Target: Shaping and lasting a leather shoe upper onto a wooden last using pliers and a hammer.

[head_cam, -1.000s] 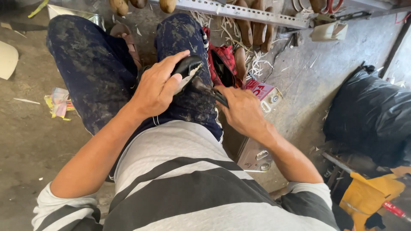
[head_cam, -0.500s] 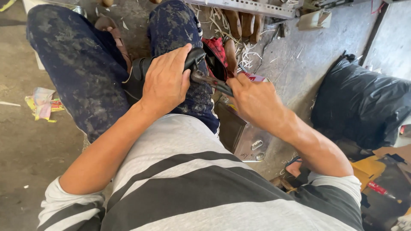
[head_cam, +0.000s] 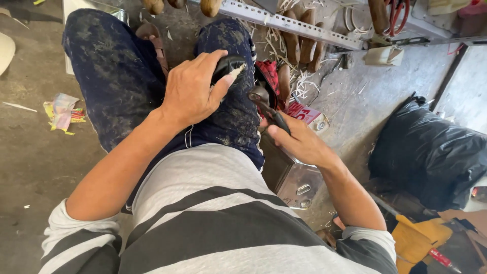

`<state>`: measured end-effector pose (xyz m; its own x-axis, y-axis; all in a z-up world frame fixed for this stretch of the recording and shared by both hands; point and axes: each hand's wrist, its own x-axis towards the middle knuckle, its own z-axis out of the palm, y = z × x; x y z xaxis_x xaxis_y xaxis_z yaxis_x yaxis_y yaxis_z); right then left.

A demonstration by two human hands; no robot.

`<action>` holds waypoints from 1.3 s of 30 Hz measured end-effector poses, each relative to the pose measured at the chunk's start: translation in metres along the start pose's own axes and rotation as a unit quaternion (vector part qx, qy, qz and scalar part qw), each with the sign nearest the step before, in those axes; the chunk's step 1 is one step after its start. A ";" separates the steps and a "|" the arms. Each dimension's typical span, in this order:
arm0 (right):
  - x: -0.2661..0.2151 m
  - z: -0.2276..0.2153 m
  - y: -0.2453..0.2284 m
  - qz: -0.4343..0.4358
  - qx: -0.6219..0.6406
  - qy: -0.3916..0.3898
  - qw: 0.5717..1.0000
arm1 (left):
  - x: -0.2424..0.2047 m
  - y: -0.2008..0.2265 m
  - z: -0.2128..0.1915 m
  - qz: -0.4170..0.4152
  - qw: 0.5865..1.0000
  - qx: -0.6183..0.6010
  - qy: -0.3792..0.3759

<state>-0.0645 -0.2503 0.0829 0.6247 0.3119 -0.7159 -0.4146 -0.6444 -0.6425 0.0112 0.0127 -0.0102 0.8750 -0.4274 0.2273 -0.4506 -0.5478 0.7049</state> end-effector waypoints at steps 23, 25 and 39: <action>0.018 0.017 0.003 -0.131 0.018 0.082 0.988 | 0.003 0.000 0.002 -0.049 0.978 -0.195 -0.056; 0.023 0.015 0.018 -0.139 -0.016 0.086 0.986 | 0.001 0.002 0.002 -0.048 0.978 -0.197 -0.056; 0.043 -0.058 -0.019 -0.088 -0.015 -0.156 0.984 | -0.009 0.009 0.001 -0.008 0.980 -0.181 -0.082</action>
<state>0.0083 -0.2647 0.0802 0.4501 0.6162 -0.6463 -0.2956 -0.5801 -0.7590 -0.0004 0.0109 -0.0069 0.8282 -0.5467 0.1232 -0.3182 -0.2777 0.9064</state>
